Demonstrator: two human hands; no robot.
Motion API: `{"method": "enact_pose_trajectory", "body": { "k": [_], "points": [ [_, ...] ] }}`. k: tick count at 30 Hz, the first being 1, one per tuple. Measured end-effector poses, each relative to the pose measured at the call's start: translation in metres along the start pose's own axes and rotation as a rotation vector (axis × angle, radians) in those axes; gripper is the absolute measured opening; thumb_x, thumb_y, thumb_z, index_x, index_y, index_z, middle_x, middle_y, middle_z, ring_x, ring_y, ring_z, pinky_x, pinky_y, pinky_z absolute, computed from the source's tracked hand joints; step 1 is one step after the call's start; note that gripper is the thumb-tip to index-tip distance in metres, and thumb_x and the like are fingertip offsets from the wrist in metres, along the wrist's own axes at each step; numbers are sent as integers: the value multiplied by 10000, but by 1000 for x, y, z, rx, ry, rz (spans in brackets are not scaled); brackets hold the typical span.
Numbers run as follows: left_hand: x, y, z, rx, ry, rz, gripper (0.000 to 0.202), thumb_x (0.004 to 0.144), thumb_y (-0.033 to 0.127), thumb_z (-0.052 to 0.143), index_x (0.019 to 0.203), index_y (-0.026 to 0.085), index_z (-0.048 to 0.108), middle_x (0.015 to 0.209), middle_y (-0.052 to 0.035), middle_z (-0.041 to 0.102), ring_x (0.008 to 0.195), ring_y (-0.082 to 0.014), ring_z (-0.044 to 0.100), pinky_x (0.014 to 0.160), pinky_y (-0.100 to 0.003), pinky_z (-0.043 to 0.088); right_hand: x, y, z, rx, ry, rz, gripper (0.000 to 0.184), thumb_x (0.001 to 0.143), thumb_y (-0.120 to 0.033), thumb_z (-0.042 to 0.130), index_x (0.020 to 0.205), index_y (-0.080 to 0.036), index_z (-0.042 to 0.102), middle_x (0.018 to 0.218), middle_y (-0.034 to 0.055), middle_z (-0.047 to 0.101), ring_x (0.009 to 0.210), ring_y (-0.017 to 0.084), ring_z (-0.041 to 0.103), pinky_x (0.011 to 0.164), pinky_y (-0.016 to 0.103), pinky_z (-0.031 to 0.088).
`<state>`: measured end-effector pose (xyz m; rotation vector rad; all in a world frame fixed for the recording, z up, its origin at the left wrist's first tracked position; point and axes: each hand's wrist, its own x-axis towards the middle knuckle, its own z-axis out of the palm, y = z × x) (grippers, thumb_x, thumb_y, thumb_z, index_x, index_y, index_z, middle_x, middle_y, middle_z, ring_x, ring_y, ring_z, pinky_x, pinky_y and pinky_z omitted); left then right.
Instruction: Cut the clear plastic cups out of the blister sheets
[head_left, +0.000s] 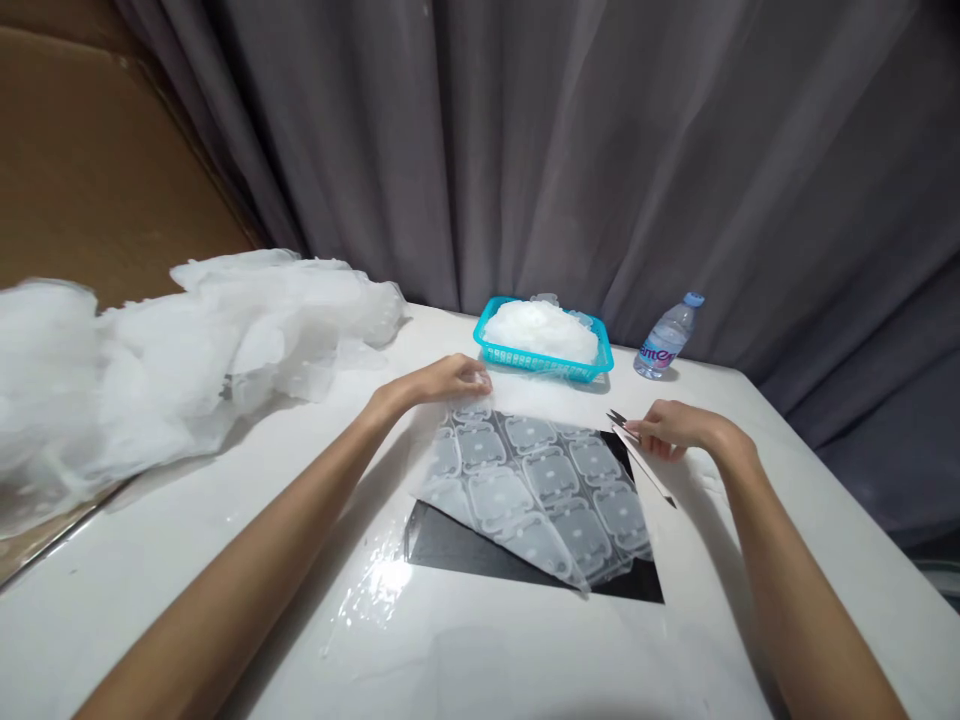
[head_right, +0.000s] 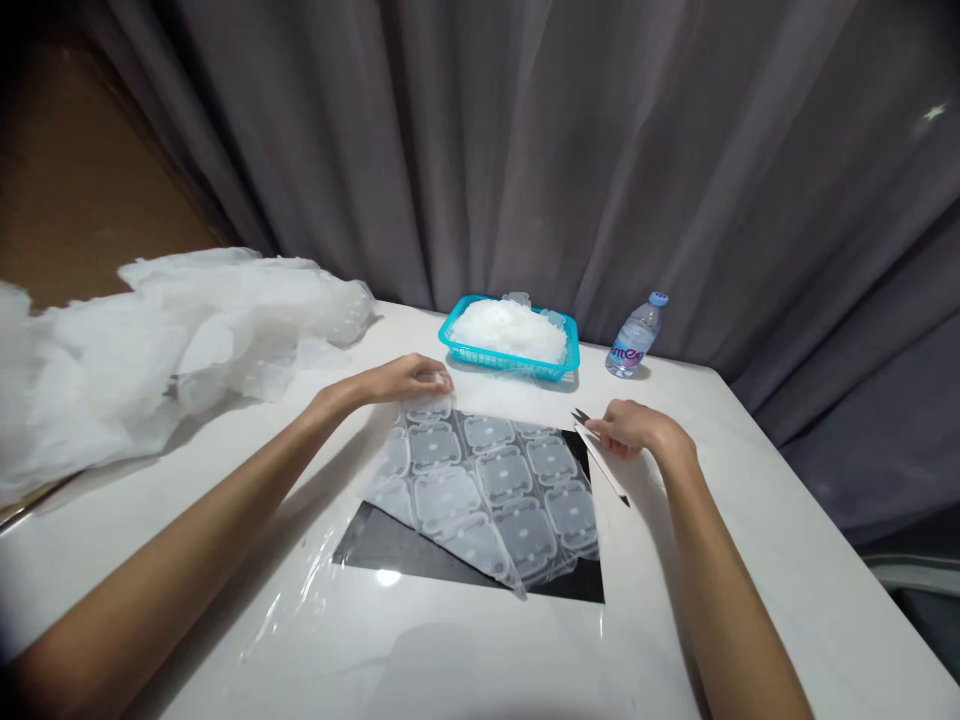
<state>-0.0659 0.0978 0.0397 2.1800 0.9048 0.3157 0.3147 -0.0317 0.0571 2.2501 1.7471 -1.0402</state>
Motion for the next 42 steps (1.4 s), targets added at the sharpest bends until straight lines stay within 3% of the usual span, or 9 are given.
{"method": "enact_pose_trajectory", "body": {
  "k": [6,9,14,18,25,28,31,36,42],
  "points": [
    [-6,24,-1,-27,-54,74,364,905,469,671,1105,178,763,1038,-75,758,939,-234,670,805,-305,477,15,14,4,-57,180,10,185,910,-352,714,950,-192,631,807,57,735,687,180,672,619,268,465],
    [-11,39,-3,-39,-89,89,376,930,466,664,1164,190,764,1030,-71,742,915,-223,659,779,-297,474,16,18,6,-96,182,-39,106,919,-293,672,879,-206,626,800,32,735,745,172,668,668,260,440],
    [-15,58,-6,-46,-134,122,378,938,459,670,1194,197,763,858,-47,705,791,-193,611,692,-282,442,8,9,3,-178,181,-90,285,913,-203,585,628,-196,576,740,66,693,714,188,624,681,295,396],
    [-20,71,-10,-50,-145,131,404,952,460,655,1250,198,727,852,-41,693,768,-182,612,627,-258,424,-12,-7,-1,-183,207,-132,238,985,-272,510,761,-208,557,765,67,675,704,197,608,664,302,393],
    [-27,85,-15,-35,-110,121,476,956,431,664,1379,213,656,1080,-76,748,944,-215,704,728,-267,477,-66,-53,3,-51,462,-557,331,1089,-465,345,913,-235,505,905,32,661,801,201,611,698,301,404],
    [-27,90,-14,-16,-78,131,478,950,402,674,1380,194,656,1087,-88,769,975,-218,704,745,-265,484,-78,-73,8,-55,558,-631,358,1073,-524,445,894,-229,537,819,1,636,721,175,571,649,283,351],
    [-26,94,-13,34,-80,158,470,953,377,665,1389,202,649,1057,-74,789,953,-206,701,743,-258,481,-77,-82,12,-76,609,-717,324,1075,-468,500,899,-216,603,798,-2,648,714,167,581,644,277,331],
    [-24,101,-9,128,-14,175,403,915,358,698,1262,153,694,1031,-77,798,894,-191,706,734,-256,468,-66,-81,17,-159,691,-675,247,1060,-417,574,1182,-216,650,946,25,748,753,187,657,647,276,337],
    [-27,112,-5,232,26,206,287,1032,446,551,1081,194,680,955,-28,803,807,-163,702,706,-258,450,-69,-82,17,-233,799,-714,196,1065,-377,579,1130,-226,685,1049,48,783,967,229,723,698,275,368]
  ]
}}
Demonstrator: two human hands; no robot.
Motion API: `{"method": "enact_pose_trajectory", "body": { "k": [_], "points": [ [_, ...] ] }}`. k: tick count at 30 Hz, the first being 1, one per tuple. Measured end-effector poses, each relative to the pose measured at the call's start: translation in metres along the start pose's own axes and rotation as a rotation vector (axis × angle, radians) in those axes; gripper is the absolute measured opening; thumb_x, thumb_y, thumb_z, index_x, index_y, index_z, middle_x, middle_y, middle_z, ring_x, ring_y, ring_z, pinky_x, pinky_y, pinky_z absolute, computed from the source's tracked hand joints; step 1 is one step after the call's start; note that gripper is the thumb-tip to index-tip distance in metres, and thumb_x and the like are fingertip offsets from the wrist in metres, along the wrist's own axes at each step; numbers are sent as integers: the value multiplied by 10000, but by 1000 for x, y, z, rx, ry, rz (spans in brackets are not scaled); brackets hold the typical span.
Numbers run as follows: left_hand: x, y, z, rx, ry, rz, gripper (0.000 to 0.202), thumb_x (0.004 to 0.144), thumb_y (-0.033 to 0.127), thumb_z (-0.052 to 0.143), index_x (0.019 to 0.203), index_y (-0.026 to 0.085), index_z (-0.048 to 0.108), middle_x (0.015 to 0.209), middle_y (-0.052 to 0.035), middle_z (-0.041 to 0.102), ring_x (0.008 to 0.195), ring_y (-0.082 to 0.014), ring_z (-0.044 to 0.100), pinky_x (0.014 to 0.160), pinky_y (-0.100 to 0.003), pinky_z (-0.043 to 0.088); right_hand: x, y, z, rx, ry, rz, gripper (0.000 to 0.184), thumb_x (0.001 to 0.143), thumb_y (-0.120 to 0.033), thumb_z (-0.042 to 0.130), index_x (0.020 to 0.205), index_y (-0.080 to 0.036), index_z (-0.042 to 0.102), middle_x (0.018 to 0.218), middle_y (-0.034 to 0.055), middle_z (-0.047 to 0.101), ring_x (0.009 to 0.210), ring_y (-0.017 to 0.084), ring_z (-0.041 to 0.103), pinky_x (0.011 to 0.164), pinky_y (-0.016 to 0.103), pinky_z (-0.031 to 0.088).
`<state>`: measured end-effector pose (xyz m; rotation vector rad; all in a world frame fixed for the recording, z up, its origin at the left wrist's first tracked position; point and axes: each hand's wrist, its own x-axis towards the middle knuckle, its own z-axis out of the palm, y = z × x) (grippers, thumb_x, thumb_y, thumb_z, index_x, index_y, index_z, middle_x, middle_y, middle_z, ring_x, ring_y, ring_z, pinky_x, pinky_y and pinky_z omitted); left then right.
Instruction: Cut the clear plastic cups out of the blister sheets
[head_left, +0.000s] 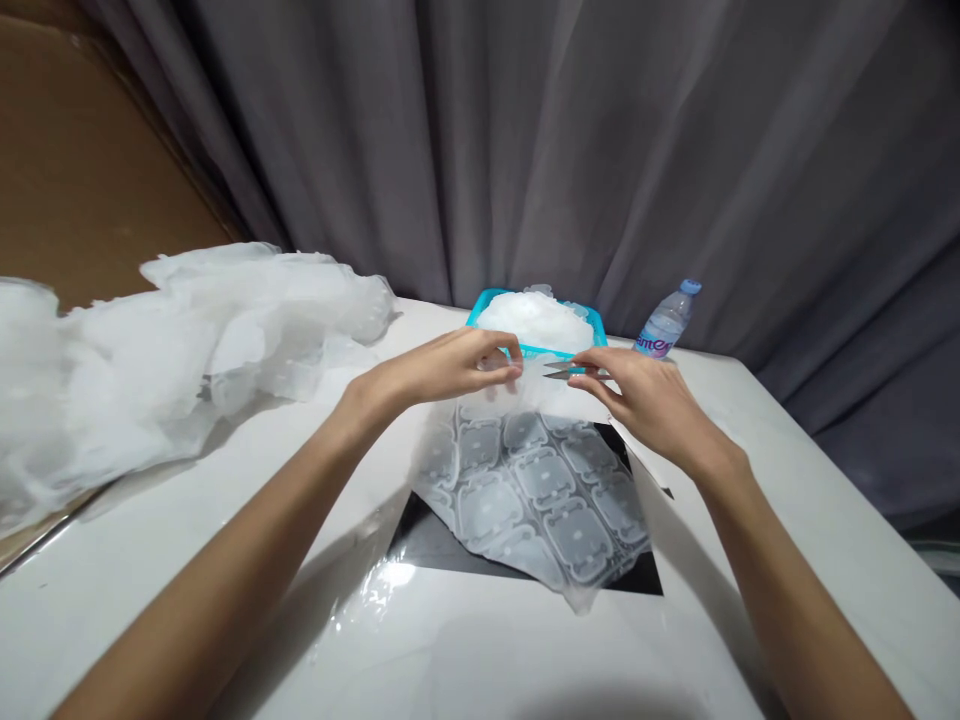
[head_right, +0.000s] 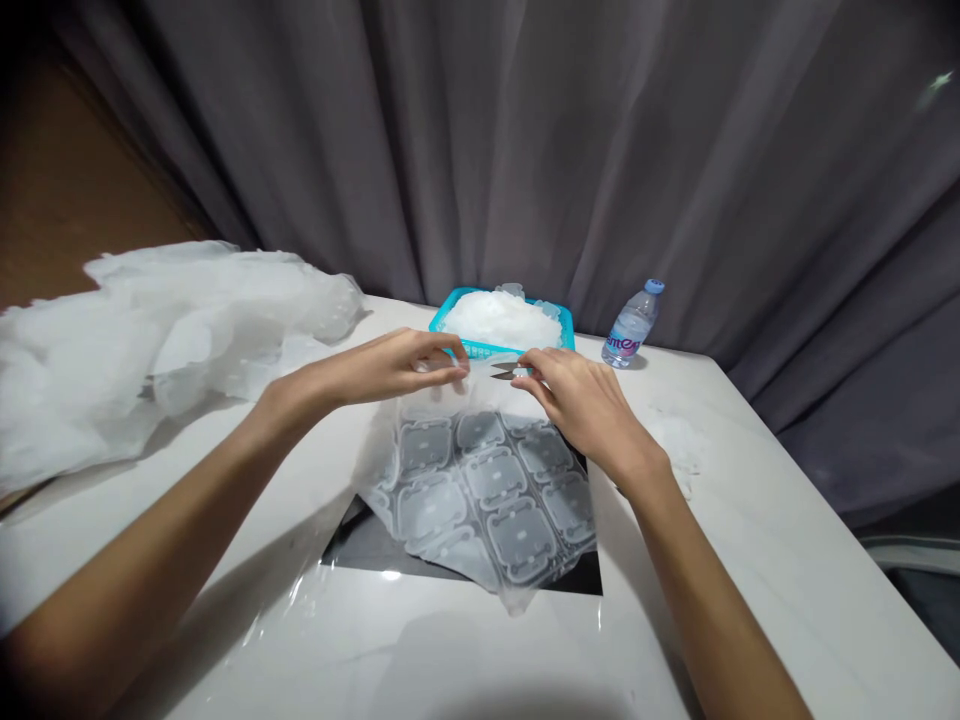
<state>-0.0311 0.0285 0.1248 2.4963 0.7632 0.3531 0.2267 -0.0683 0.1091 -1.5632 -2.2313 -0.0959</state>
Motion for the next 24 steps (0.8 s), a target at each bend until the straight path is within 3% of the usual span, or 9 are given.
{"method": "enact_pose_trajectory", "body": {
  "k": [3,6,12,15,17,19,21,24],
  "points": [
    [0,-4,-2,81,37,-72,302,1053,478,507,1089,213,648,934,-20,795,784,-169,695,689,-262,429,0,-2,-2,-12,11,46,195,1069,-375,565,1102,-222,682,1056,51,786,994,241,726,698,277,362],
    [0,-21,-2,221,86,-173,273,1066,444,471,1138,234,630,929,-21,782,757,-178,676,687,-269,406,2,-3,0,-11,-46,161,217,1089,-391,507,1113,-217,634,1068,51,786,984,251,731,681,287,350],
    [1,-58,20,397,110,-373,345,1074,410,377,1288,259,600,975,-65,764,957,-279,711,796,-320,420,-3,-2,33,-73,-448,391,222,1087,-232,451,1274,-127,508,1214,164,731,1095,291,714,729,311,403],
    [3,-71,26,372,71,-452,440,1062,531,353,1287,255,611,1082,-81,766,1042,-295,706,850,-340,450,-24,-3,57,-72,-446,450,329,1087,-386,485,1270,-113,508,1263,201,675,1132,309,706,772,314,447],
    [0,-79,20,352,7,-528,528,1007,646,411,1209,223,654,1098,-103,767,1046,-305,704,866,-348,472,-42,-4,73,-73,-371,511,476,1039,-526,555,1281,-121,500,1303,207,628,1164,318,695,794,312,471],
    [-11,-83,7,348,-48,-613,601,913,728,526,1087,177,688,1102,-145,760,1088,-341,682,902,-371,479,-59,-5,84,-91,-288,592,530,1027,-568,556,1303,-120,488,1306,208,616,1158,318,699,798,320,482],
    [-35,-79,-5,350,-71,-699,639,857,773,572,959,152,682,1105,-184,745,1106,-378,660,929,-411,476,-69,-5,90,-76,-240,620,471,1050,-539,527,1294,-139,493,1277,180,657,1151,304,706,812,323,480],
    [-89,-57,2,299,-117,-833,727,861,870,450,813,171,644,892,-149,739,800,-336,688,773,-441,506,-72,-1,87,-33,-270,645,349,1077,-470,500,1243,-164,520,1195,140,733,1140,294,716,814,322,461]
  ]
}}
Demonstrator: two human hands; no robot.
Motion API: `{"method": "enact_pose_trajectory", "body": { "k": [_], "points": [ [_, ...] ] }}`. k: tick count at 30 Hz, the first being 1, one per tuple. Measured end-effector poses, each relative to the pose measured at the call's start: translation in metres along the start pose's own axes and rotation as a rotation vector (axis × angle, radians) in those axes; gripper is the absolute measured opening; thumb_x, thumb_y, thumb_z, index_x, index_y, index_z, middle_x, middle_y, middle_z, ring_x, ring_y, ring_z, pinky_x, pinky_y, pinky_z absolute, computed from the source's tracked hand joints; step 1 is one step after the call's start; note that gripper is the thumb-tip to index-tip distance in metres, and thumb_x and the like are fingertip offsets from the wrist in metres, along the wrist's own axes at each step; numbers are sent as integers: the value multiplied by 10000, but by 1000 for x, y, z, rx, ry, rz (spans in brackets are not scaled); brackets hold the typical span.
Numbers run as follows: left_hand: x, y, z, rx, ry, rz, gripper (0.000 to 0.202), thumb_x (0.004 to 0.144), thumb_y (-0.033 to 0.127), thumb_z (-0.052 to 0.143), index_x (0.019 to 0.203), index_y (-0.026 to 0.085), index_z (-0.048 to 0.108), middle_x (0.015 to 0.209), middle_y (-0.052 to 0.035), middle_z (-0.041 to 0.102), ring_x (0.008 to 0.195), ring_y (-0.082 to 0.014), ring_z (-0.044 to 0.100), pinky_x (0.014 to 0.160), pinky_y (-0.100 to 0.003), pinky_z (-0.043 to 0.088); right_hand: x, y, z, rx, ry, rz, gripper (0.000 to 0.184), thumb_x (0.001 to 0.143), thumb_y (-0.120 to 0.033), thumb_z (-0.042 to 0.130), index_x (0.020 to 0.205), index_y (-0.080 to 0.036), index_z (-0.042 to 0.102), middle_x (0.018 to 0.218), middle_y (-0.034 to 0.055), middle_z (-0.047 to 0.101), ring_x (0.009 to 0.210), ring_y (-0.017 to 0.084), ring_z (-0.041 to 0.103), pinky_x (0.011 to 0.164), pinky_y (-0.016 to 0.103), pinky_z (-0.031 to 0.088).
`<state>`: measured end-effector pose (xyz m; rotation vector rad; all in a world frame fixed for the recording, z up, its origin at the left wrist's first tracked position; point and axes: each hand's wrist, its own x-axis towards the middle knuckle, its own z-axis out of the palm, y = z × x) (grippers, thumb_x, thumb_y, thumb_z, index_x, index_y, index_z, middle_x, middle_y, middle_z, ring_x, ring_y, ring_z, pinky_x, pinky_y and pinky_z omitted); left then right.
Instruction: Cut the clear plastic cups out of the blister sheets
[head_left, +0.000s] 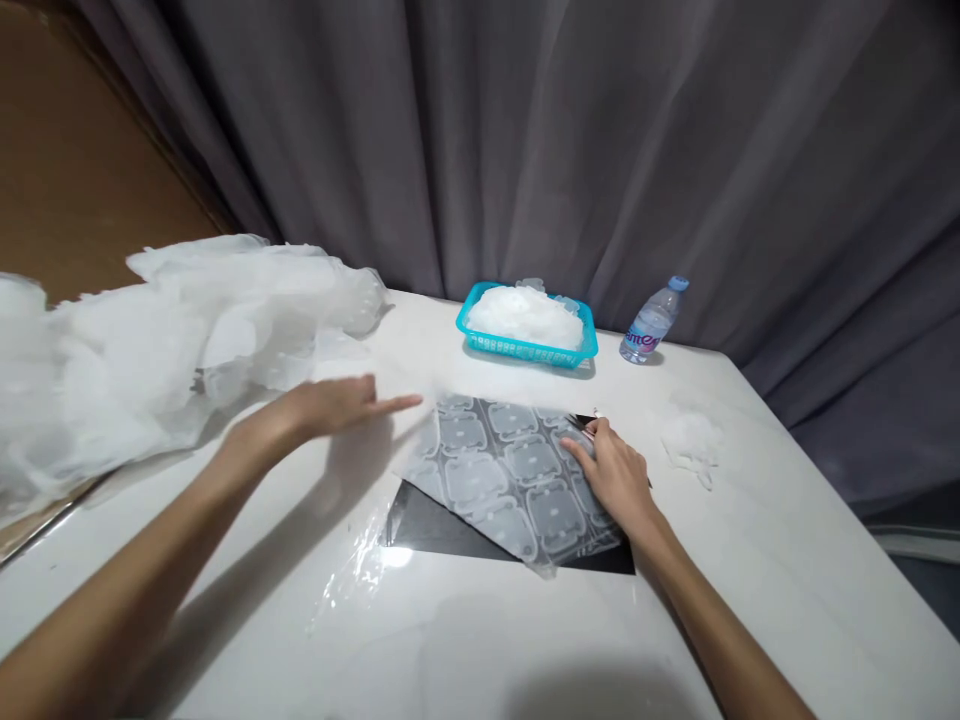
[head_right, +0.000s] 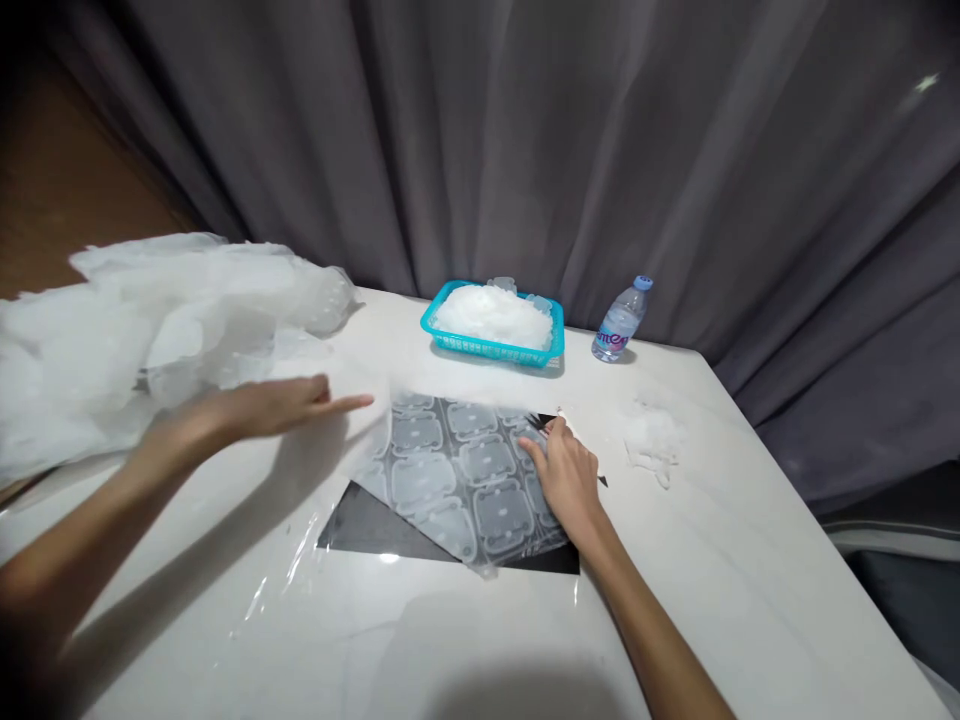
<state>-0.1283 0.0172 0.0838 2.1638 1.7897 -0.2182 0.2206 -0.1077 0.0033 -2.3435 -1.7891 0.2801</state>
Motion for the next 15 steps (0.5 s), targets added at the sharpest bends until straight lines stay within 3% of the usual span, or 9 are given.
{"method": "enact_pose_trajectory", "body": {
  "k": [2,4,6,8,10,13,15],
  "points": [
    [-37,-6,26,-60,-43,-1,714,857,891,436,740,212,623,782,-71,709,712,-279,664,712,-387,498,2,4,-6,-1,-33,35,313,1085,-447,480,1219,-168,533,1144,139,756,1122,306,723,795,325,448],
    [-62,-4,58,-270,133,69,650,822,872,546,748,230,611,801,-47,696,727,-264,640,700,-363,475,5,8,-10,-8,-31,61,300,1092,-425,455,1208,-160,536,1117,152,759,1099,318,726,776,331,438],
    [-67,6,84,-400,312,151,599,760,826,674,815,234,595,831,-52,679,787,-272,630,714,-361,474,6,12,-11,-12,1,76,287,1094,-399,447,1202,-147,532,1136,167,747,1072,322,728,758,336,432],
    [-58,20,98,-501,394,181,585,706,769,764,826,233,562,835,-52,642,853,-287,616,765,-377,485,6,13,-11,-15,32,83,278,1093,-390,453,1198,-143,527,1181,171,726,1055,317,728,746,339,430],
    [-42,34,102,-663,356,230,563,701,712,788,859,231,542,889,-54,634,918,-289,622,810,-380,502,6,13,-10,-20,58,82,281,1092,-401,456,1198,-150,525,1218,166,702,1048,306,726,741,338,432],
    [-26,50,99,-895,225,377,411,885,605,647,927,243,456,1020,-44,658,994,-230,647,887,-350,508,4,9,-11,-35,79,76,281,1100,-398,440,1204,-151,524,1228,161,679,1039,292,723,738,335,437],
    [-22,58,97,-1016,167,433,356,954,551,573,930,255,378,996,-20,656,965,-193,649,892,-335,499,3,7,-11,-39,79,74,270,1104,-381,430,1203,-148,525,1219,158,675,1024,285,724,733,330,436]
  ]
}}
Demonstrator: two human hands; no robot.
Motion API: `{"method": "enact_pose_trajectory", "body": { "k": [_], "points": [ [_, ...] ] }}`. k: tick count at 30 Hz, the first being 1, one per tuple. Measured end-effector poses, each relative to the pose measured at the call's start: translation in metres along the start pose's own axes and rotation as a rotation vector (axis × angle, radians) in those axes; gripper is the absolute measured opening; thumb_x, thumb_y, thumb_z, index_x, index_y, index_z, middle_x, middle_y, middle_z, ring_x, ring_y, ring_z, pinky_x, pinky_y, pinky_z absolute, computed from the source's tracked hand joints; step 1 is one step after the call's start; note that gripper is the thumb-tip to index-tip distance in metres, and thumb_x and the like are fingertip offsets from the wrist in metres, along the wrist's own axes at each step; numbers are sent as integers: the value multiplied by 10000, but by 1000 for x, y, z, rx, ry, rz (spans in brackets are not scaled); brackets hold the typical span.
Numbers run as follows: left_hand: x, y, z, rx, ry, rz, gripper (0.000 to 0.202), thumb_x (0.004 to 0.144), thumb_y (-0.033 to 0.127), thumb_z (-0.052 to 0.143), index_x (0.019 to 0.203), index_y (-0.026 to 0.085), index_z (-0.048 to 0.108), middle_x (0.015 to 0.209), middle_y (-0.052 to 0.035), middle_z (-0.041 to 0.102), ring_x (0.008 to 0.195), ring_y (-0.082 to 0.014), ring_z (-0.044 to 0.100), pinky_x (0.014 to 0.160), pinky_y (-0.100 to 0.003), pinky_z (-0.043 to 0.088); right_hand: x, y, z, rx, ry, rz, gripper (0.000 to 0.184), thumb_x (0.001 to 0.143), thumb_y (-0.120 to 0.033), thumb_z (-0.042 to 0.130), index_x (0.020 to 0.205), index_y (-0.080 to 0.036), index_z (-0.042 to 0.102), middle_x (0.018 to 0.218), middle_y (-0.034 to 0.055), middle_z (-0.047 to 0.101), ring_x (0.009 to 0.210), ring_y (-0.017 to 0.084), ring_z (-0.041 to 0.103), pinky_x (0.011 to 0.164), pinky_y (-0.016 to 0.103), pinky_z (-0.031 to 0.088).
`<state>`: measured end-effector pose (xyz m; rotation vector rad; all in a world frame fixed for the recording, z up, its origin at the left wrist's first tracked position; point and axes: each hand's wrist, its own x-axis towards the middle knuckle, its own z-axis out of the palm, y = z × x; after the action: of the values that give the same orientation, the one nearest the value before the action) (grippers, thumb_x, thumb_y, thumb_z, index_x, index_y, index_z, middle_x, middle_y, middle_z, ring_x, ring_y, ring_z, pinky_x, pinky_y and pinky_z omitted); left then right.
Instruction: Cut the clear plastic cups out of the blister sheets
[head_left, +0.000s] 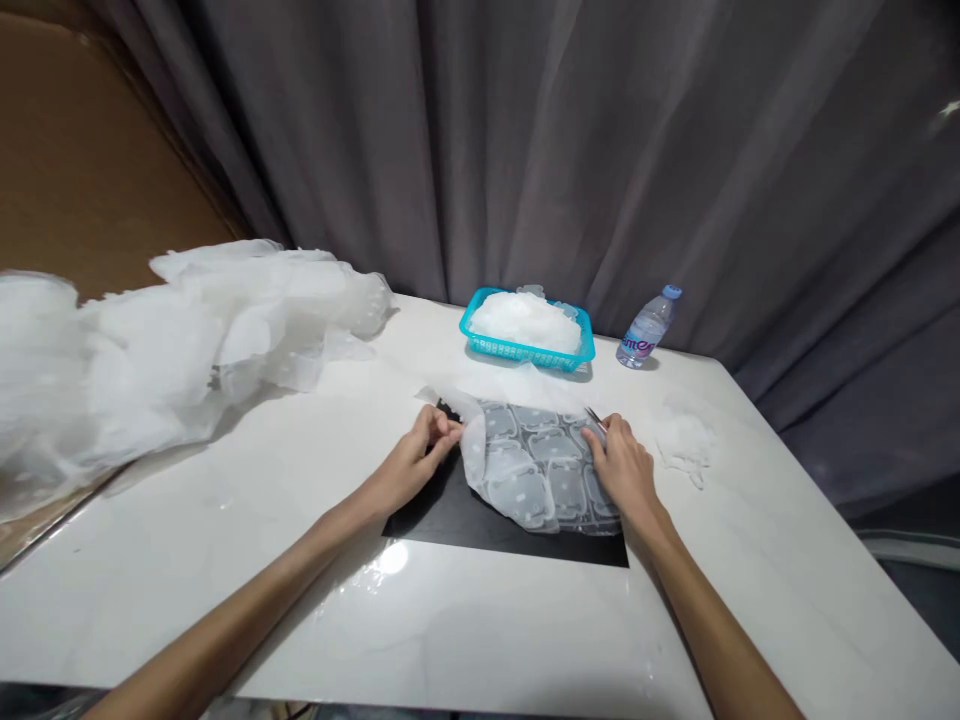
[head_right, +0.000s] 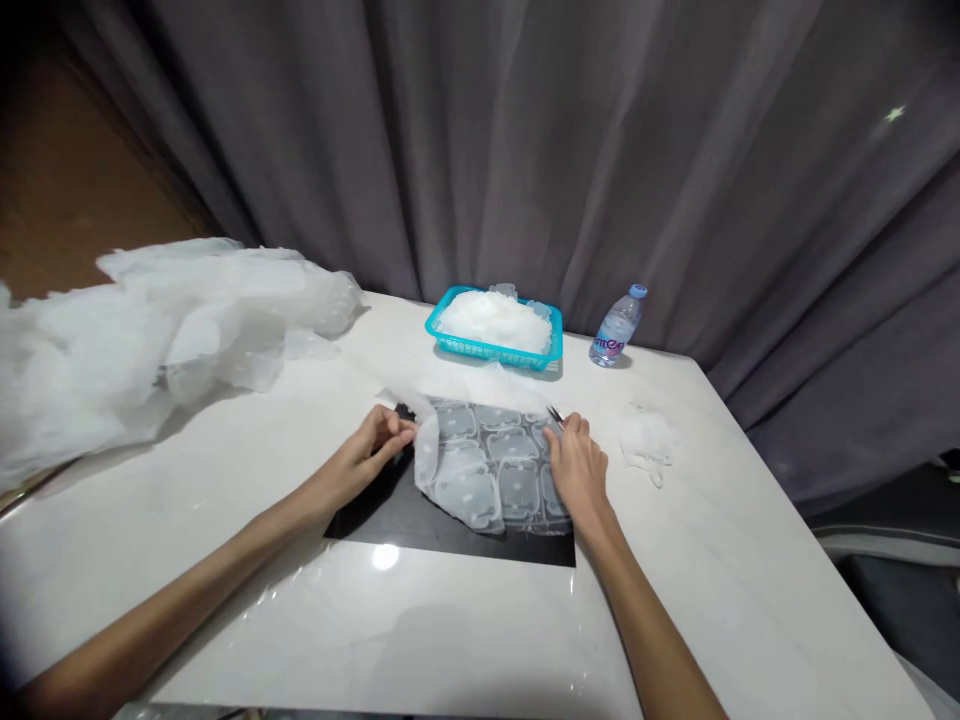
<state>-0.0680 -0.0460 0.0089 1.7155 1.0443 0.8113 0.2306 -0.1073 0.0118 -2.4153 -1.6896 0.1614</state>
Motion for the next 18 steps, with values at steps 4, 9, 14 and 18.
{"method": "enact_pose_trajectory", "body": {
  "k": [4,9,14,18],
  "points": [
    [-4,9,7,-36,8,-32,373,959,583,541,1013,253,375,805,42,594,802,-172,626,778,-303,485,0,-2,2,3,8,-5,259,1112,-367,414,1207,-150,517,1205,146,669,1015,266,722,728,312,431],
    [-15,22,0,84,53,-62,433,923,565,638,1062,262,362,708,83,553,612,-140,529,593,-244,393,2,-3,5,-5,29,-4,253,1112,-356,417,1195,-144,527,1199,145,664,1016,269,723,713,313,433],
    [-10,23,-30,198,165,-187,439,899,579,636,1089,260,400,600,102,445,510,-147,484,497,-231,358,-1,-11,11,-32,61,14,322,1105,-415,419,1197,-132,539,1191,151,639,994,292,731,694,326,448],
    [-6,16,-42,431,128,-269,456,925,608,568,1120,232,397,676,37,542,591,-212,578,536,-290,426,-2,-17,12,-48,109,37,371,1105,-438,393,1236,-121,533,1230,178,583,975,286,731,697,327,459]
  ]
}}
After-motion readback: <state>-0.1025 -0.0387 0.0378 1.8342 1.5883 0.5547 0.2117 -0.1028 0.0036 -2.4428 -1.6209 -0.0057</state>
